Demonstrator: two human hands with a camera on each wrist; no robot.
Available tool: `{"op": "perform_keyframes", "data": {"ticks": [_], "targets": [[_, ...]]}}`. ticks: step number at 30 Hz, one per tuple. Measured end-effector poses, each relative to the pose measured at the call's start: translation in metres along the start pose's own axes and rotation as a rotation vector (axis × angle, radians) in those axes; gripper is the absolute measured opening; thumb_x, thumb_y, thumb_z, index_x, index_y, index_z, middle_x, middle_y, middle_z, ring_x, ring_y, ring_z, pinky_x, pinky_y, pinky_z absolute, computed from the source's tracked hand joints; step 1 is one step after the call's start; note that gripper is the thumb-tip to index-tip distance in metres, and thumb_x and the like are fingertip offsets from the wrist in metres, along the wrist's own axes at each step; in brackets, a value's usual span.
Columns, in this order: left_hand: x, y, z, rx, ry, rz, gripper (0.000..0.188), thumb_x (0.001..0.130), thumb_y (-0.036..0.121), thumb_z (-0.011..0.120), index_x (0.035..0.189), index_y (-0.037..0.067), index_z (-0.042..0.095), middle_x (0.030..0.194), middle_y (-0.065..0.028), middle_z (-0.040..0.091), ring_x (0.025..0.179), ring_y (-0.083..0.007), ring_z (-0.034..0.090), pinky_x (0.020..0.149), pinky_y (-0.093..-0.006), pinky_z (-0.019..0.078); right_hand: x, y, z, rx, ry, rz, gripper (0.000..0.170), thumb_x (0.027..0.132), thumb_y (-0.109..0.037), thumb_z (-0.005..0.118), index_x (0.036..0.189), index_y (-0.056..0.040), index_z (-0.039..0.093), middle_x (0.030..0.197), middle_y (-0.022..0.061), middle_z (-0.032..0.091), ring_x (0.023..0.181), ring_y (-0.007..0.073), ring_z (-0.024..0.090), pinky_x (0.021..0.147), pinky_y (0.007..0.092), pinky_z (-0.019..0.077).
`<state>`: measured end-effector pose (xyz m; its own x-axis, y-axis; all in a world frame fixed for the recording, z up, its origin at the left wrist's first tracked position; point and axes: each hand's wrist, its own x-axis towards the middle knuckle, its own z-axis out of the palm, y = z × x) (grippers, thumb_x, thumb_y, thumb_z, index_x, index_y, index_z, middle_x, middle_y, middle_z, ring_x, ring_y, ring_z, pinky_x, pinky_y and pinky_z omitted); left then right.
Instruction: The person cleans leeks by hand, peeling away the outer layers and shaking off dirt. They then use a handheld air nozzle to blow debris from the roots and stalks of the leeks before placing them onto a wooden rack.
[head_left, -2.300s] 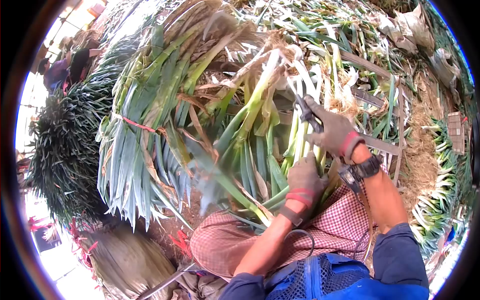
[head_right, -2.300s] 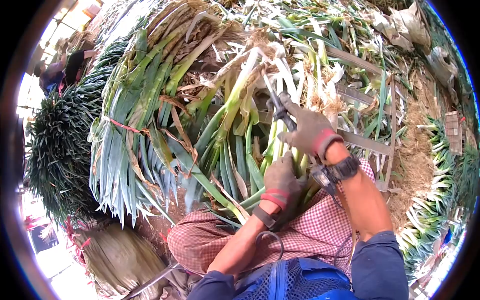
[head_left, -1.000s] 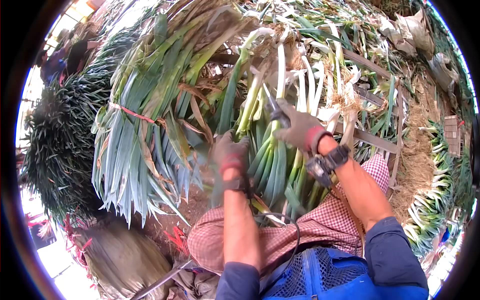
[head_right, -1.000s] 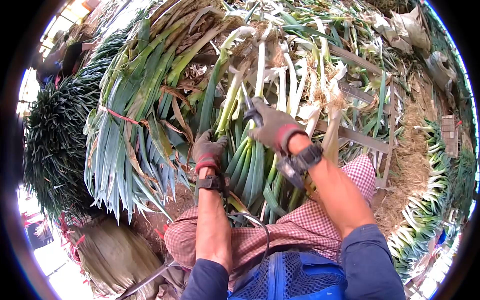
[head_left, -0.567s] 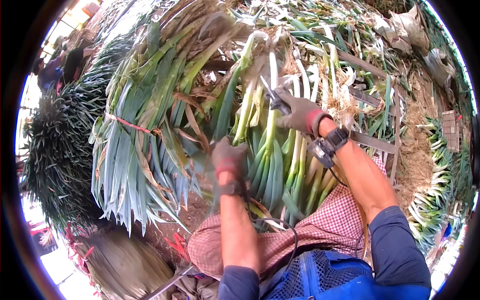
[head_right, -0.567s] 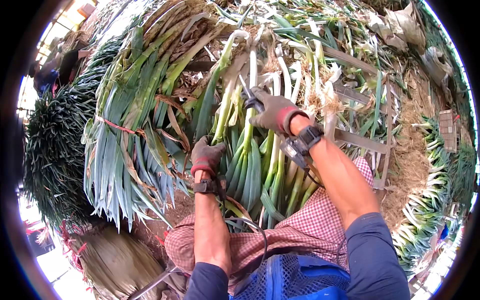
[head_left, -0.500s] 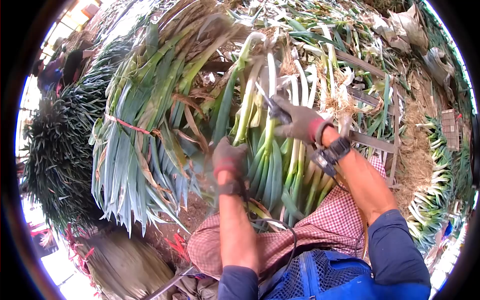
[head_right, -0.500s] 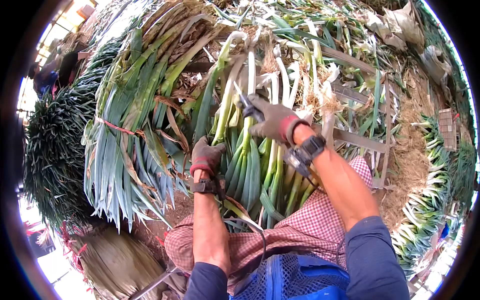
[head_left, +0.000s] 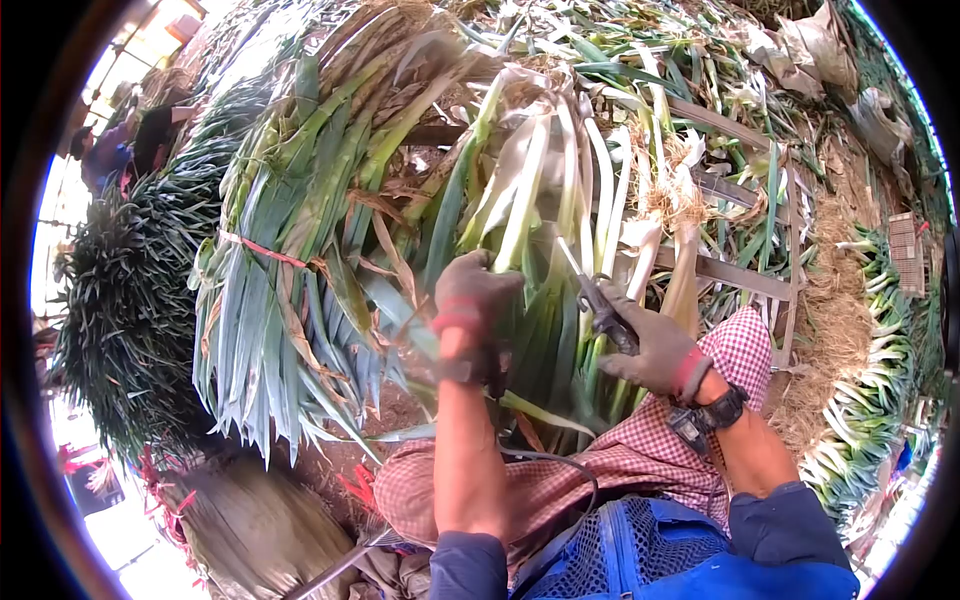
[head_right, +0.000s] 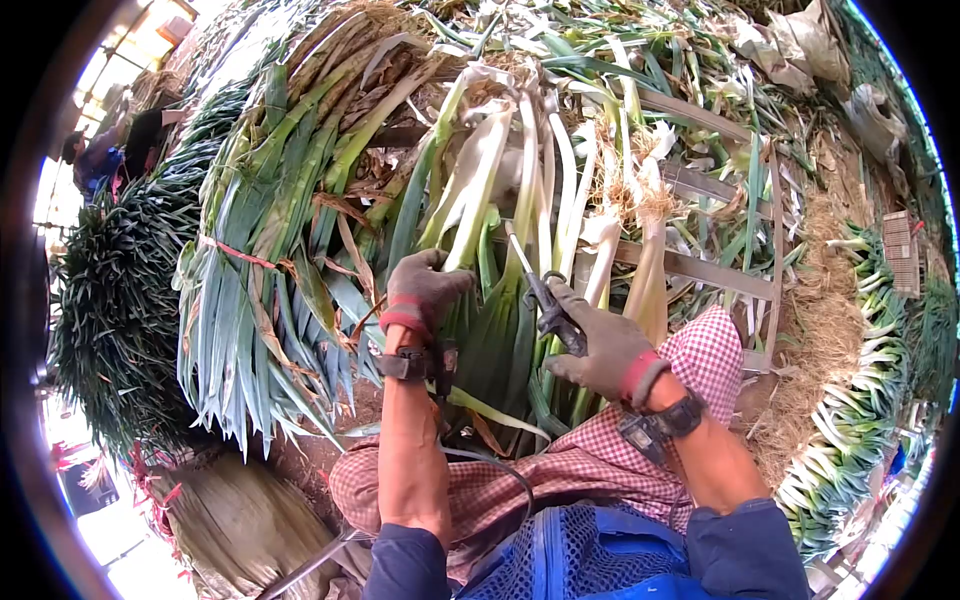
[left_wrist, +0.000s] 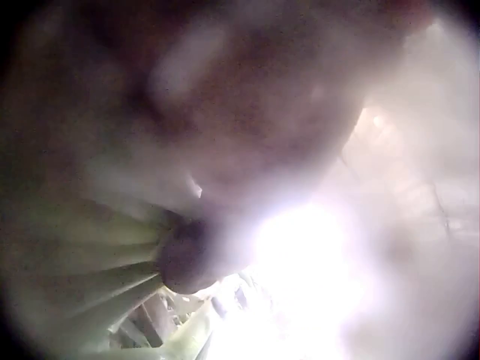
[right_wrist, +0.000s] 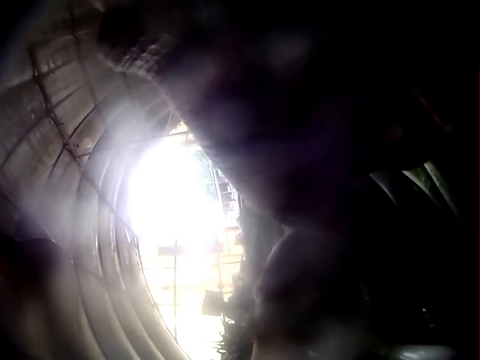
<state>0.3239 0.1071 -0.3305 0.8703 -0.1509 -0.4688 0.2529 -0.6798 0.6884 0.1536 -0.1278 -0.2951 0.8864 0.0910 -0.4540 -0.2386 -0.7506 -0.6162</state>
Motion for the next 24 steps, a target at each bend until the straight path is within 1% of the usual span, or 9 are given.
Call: {"op": "perform_keyframes", "data": {"ticks": [3,7,9,13,18,20,21,22,24], "targets": [[0.012,-0.010,0.028,0.153,-0.009,0.065,0.046,0.076,0.027,0.083,0.118,0.009,0.078,0.090,-0.0099,0.081,0.077,-0.0193,0.076,0.076,-0.0354,0.0603,-0.011,-0.008,-0.004,0.094,0.029,-0.062,0.106,0.086,-0.039,0.082,0.173,-0.0171,0.026,0.125,0.0243,0.072,0.110,0.0409,0.073,0.102,0.0426,0.0547],[0.003,-0.037,0.073,0.000,0.010,0.163,0.040,0.080,0.024,0.082,0.116,0.006,0.078,0.089,-0.0097,0.081,0.075,-0.0171,0.075,0.073,-0.0337,0.0612,-0.005,0.002,-0.010,0.142,0.088,-0.011,0.106,0.085,-0.038,0.082,0.173,-0.0178,0.026,0.124,0.0234,0.073,0.109,0.0402,0.073,0.101,0.0420,0.0547],[-0.017,-0.040,0.096,0.048,-0.037,0.186,0.044,0.082,0.027,0.085,0.119,0.005,0.078,0.092,-0.0115,0.081,0.080,-0.0187,0.076,0.075,-0.0337,0.0605,0.002,-0.009,-0.022,0.145,-0.036,0.015,0.106,0.087,-0.042,0.083,0.171,-0.0078,0.029,0.145,0.0232,0.066,0.131,0.0311,0.068,0.115,0.0378,0.0470],[-0.050,-0.030,0.113,-0.085,-0.070,0.231,0.055,0.082,0.031,0.092,0.126,0.002,0.075,0.104,-0.0151,0.082,0.093,-0.0246,0.078,0.087,-0.0361,0.0591,0.030,-0.008,-0.018,0.013,0.041,-0.026,0.107,0.086,-0.052,0.079,0.173,-0.0192,0.026,0.128,0.0257,0.073,0.115,0.0463,0.071,0.104,0.0475,0.0545],[-0.013,-0.050,0.079,-0.098,-0.088,0.101,0.050,0.084,0.033,0.095,0.117,-0.001,0.079,0.105,-0.0130,0.081,0.093,-0.0198,0.074,0.088,-0.0336,0.0604,0.057,0.014,-0.021,-0.067,0.079,0.077,0.108,0.087,-0.049,0.083,0.172,-0.0166,0.027,0.144,0.0235,0.066,0.127,0.0443,0.066,0.111,0.0462,0.0509],[0.006,-0.043,0.063,-0.312,0.330,0.190,0.054,0.082,0.030,0.097,0.123,0.001,0.076,0.113,-0.0138,0.079,0.101,-0.0206,0.073,0.091,-0.0329,0.0597,0.059,0.010,-0.025,-0.097,-0.026,0.147,0.108,0.085,-0.043,0.082,0.173,-0.0185,0.025,0.149,0.0235,0.063,0.132,0.0445,0.063,0.113,0.0460,0.0491],[0.033,-0.054,0.049,-0.014,0.531,0.273,0.065,0.080,0.033,0.097,0.131,0.001,0.072,0.127,-0.0184,0.075,0.115,-0.0277,0.071,0.100,-0.0385,0.0575,0.059,0.008,-0.025,-0.094,-0.028,0.152,0.108,0.085,-0.043,0.082,0.173,-0.0185,0.025,0.149,0.0235,0.063,0.132,0.0445,0.063,0.113,0.0460,0.0491],[0.028,-0.026,0.027,0.242,0.608,0.103,0.079,0.079,0.041,0.096,0.139,0.000,0.066,0.142,-0.0226,0.067,0.129,-0.0362,0.065,0.111,-0.0452,0.0515,0.059,0.004,-0.026,-0.091,-0.032,0.162,0.108,0.084,-0.041,0.081,0.173,-0.0190,0.024,0.148,0.0232,0.063,0.131,0.0445,0.064,0.114,0.0458,0.0489],[0.062,-0.041,0.023,0.417,0.613,0.134,0.102,0.077,0.063,0.089,0.151,0.001,0.056,0.150,-0.0241,0.060,0.139,-0.0408,0.057,0.115,-0.0476,0.0468,0.059,0.006,-0.026,-0.087,-0.032,0.166,0.108,0.084,-0.039,0.081,0.173,-0.0197,0.024,0.147,0.0224,0.064,0.129,0.0444,0.064,0.113,0.0458,0.0488]]}}
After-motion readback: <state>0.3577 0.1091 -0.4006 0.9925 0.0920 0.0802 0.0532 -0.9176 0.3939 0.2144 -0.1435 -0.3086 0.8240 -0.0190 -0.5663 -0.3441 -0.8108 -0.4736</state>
